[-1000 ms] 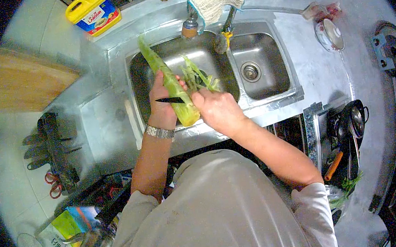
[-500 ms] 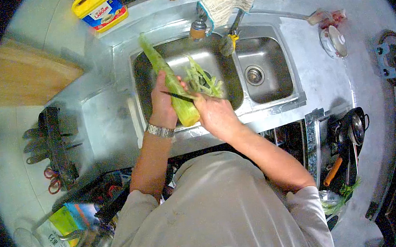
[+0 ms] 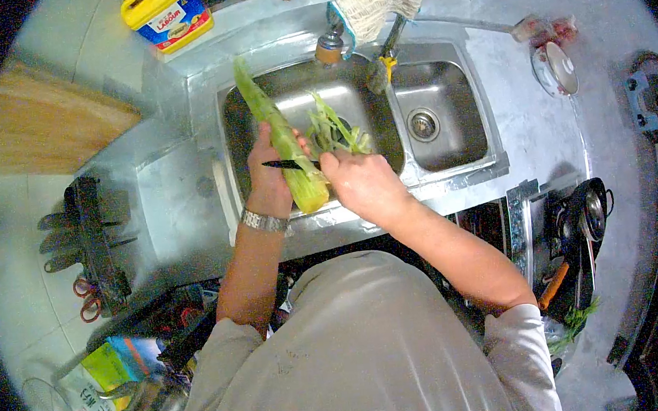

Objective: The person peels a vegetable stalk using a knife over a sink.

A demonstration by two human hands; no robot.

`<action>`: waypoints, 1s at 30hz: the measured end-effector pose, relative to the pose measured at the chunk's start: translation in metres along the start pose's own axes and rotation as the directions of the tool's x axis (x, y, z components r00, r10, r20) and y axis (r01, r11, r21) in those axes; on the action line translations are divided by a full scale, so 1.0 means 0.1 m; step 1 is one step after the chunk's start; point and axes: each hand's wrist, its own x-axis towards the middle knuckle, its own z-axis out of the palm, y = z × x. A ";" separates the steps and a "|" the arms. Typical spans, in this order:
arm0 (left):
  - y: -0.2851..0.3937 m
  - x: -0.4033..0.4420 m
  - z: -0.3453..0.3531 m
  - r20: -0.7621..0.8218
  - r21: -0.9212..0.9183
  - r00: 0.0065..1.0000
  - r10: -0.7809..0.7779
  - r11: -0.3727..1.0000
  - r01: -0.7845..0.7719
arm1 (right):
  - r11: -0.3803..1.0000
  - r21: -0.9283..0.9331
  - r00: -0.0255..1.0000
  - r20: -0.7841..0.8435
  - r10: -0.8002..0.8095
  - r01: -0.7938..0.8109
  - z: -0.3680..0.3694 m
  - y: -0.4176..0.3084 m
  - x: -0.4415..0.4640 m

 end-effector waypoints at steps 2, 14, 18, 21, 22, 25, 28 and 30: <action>0.01 0.02 -0.01 0.016 -0.037 1.000 -0.001 0.999 0.001 | 1.000 0.007 1.000 0.011 0.014 -0.014 0.00 0.01 0.03; 0.07 0.02 -0.02 -0.029 0.075 1.000 -0.007 0.997 0.009 | 0.941 0.235 0.942 0.288 0.171 -0.243 0.07 -0.03 0.01; 0.05 0.00 -0.05 0.035 0.066 0.999 0.018 0.998 -0.020 | 0.926 0.361 0.989 0.132 0.067 -0.111 -0.18 -0.06 0.06; 0.04 0.04 -0.02 -0.038 0.058 0.999 0.014 0.998 -0.012 | 0.928 0.372 0.997 0.078 -0.014 -0.016 -0.12 -0.02 0.11; 0.05 0.04 -0.02 -0.068 0.084 0.998 -0.018 0.996 0.024 | 0.937 0.348 0.997 0.047 -0.055 0.035 -0.08 -0.01 0.12; 0.09 -0.07 0.02 -0.091 0.224 0.995 -0.029 0.973 0.048 | 0.939 0.329 0.995 0.037 0.093 -0.100 0.07 0.03 0.17; 0.09 -0.12 0.00 -0.080 0.341 0.997 -0.015 0.939 0.041 | 0.876 0.270 0.916 0.068 0.396 -0.399 0.16 0.29 0.35; 0.09 -0.19 0.00 -0.076 0.353 0.996 -0.034 0.934 0.059 | 0.836 0.333 0.892 0.038 0.451 -0.437 0.36 0.53 0.29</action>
